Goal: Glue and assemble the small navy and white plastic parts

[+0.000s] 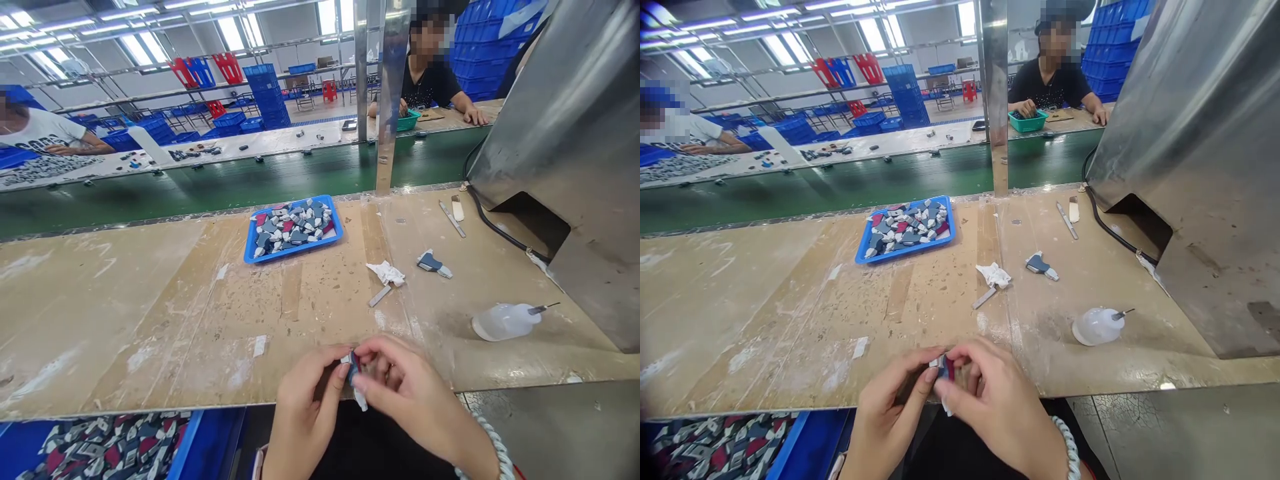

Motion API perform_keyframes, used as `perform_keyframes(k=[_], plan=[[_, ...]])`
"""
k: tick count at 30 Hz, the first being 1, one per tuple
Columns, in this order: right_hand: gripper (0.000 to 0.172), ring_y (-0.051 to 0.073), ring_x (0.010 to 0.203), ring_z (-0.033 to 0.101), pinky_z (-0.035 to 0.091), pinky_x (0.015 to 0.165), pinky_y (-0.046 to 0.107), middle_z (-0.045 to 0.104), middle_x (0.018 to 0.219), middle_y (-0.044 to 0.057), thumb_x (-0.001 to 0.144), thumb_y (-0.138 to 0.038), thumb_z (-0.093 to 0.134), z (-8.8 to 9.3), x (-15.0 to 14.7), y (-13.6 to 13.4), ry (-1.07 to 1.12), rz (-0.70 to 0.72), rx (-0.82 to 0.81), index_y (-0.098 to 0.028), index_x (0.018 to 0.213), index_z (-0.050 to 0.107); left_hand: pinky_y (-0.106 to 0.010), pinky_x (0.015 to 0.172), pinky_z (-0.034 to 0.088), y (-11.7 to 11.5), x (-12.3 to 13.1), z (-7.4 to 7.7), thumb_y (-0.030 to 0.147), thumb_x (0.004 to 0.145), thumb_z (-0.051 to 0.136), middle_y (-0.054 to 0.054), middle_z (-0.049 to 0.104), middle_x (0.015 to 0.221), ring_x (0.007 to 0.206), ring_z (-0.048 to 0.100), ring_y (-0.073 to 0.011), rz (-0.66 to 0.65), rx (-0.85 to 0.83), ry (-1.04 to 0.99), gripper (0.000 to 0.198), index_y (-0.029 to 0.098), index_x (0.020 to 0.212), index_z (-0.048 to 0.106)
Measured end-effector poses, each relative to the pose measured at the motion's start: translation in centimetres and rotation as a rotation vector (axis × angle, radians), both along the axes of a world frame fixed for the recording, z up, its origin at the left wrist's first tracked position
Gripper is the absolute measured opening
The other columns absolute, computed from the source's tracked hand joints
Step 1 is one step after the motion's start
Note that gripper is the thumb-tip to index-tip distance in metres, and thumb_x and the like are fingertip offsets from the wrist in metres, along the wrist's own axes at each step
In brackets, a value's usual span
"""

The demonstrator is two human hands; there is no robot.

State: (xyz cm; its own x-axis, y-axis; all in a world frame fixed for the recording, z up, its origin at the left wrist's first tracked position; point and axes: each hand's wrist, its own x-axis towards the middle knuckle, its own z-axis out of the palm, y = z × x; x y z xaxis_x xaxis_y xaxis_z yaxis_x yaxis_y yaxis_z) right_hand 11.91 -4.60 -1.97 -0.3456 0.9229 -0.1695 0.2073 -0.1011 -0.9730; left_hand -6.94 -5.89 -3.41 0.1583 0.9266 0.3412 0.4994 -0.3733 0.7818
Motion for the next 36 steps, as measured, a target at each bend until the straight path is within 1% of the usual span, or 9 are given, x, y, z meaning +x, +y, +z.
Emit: perform_keyframes(k=[3, 7, 10, 13, 17, 20, 26, 31, 36], plan=[[0.035, 0.011, 0.071, 0.053, 0.045, 0.062, 0.025, 0.062, 0.106, 0.000, 0.081, -0.027, 0.076, -0.3, -0.1, -0.5, -0.050, 0.005, 0.126, -0.025, 0.115, 0.067, -0.016, 0.078, 0.059, -0.3, 0.4, -0.5, 0.022, 0.098, 0.060, 0.002, 0.075, 0.103, 0.089, 0.074, -0.0114, 0.107, -0.067, -0.097, 0.017, 0.029, 0.113, 0.067], [0.028, 0.011, 0.067, 0.053, 0.046, 0.059, 0.025, 0.064, 0.112, 0.003, 0.093, -0.018, 0.055, -1.2, -0.5, -0.7, -0.078, -0.035, 0.342, -0.022, 0.118, 0.067, -0.017, 0.083, 0.057, 0.1, 0.6, 0.0, 0.023, 0.097, 0.063, 0.002, 0.075, 0.103, 0.093, 0.073, -0.0115, 0.073, -0.074, -0.041, 0.016, 0.029, 0.112, 0.068], [0.027, 0.011, 0.065, 0.053, 0.048, 0.061, 0.026, 0.066, 0.116, 0.004, 0.098, -0.022, 0.053, -1.8, -0.8, -0.7, -0.113, -0.038, 0.422, -0.022, 0.121, 0.067, -0.017, 0.084, 0.055, 0.4, 0.7, 0.7, 0.020, 0.098, 0.060, 0.001, 0.074, 0.104, 0.095, 0.071, -0.0111, 0.055, 0.015, 0.082, 0.017, 0.027, 0.113, 0.066], [0.026, 0.011, 0.062, 0.052, 0.048, 0.059, 0.027, 0.066, 0.113, 0.004, 0.099, -0.023, 0.053, -2.0, -1.1, -0.8, -0.140, -0.071, 0.470, -0.021, 0.121, 0.067, -0.016, 0.082, 0.054, 0.4, 0.8, 1.0, 0.019, 0.097, 0.061, 0.002, 0.074, 0.100, 0.092, 0.070, -0.0104, 0.069, 0.063, 0.115, 0.016, 0.026, 0.111, 0.066], [0.025, 0.012, 0.058, 0.049, 0.044, 0.054, 0.028, 0.060, 0.102, 0.005, 0.099, -0.025, 0.050, -1.6, -1.4, -1.1, -0.201, -0.114, 0.455, -0.020, 0.113, 0.070, -0.016, 0.076, 0.056, 0.3, 1.0, 1.0, 0.020, 0.097, 0.062, 0.003, 0.075, 0.095, 0.085, 0.072, -0.0102, 0.092, 0.006, 0.039, 0.013, 0.027, 0.106, 0.069], [0.027, 0.013, 0.063, 0.052, 0.045, 0.056, 0.028, 0.058, 0.099, 0.005, 0.100, -0.026, 0.048, -1.2, -1.5, -1.0, -0.198, -0.090, 0.406, -0.020, 0.114, 0.069, -0.015, 0.073, 0.057, 0.4, 1.0, 0.6, 0.022, 0.096, 0.063, 0.003, 0.076, 0.092, 0.081, 0.074, -0.0106, 0.141, -0.029, -0.019, 0.010, 0.026, 0.103, 0.070], [0.024, 0.014, 0.060, 0.050, 0.040, 0.054, 0.028, 0.052, 0.079, 0.001, 0.101, -0.026, 0.048, -0.6, -1.6, -0.8, -0.237, -0.088, 0.417, -0.021, 0.107, 0.070, -0.015, 0.072, 0.060, 0.5, 0.9, 0.1, 0.025, 0.093, 0.067, 0.002, 0.078, 0.089, 0.079, 0.076, -0.0129, 0.233, -0.082, -0.087, 0.008, 0.024, 0.098, 0.073], [0.025, 0.014, 0.060, 0.051, 0.040, 0.055, 0.028, 0.052, 0.077, 0.000, 0.101, -0.027, 0.047, -0.3, -1.4, -0.6, -0.251, -0.038, 0.368, -0.020, 0.104, 0.071, -0.017, 0.068, 0.061, 0.7, 0.7, 0.2, 0.027, 0.091, 0.069, 0.001, 0.079, 0.086, 0.076, 0.077, -0.0152, 0.245, -0.152, -0.156, 0.008, 0.023, 0.094, 0.075], [0.028, 0.015, 0.062, 0.053, 0.042, 0.056, 0.029, 0.054, 0.078, 0.001, 0.102, -0.030, 0.047, -0.4, -1.2, -0.6, -0.239, -0.023, 0.344, -0.020, 0.109, 0.071, -0.020, 0.070, 0.061, 0.7, 0.3, 0.2, 0.027, 0.092, 0.068, -0.001, 0.079, 0.089, 0.079, 0.077, -0.0167, 0.211, -0.156, -0.120, 0.010, 0.022, 0.097, 0.075]])
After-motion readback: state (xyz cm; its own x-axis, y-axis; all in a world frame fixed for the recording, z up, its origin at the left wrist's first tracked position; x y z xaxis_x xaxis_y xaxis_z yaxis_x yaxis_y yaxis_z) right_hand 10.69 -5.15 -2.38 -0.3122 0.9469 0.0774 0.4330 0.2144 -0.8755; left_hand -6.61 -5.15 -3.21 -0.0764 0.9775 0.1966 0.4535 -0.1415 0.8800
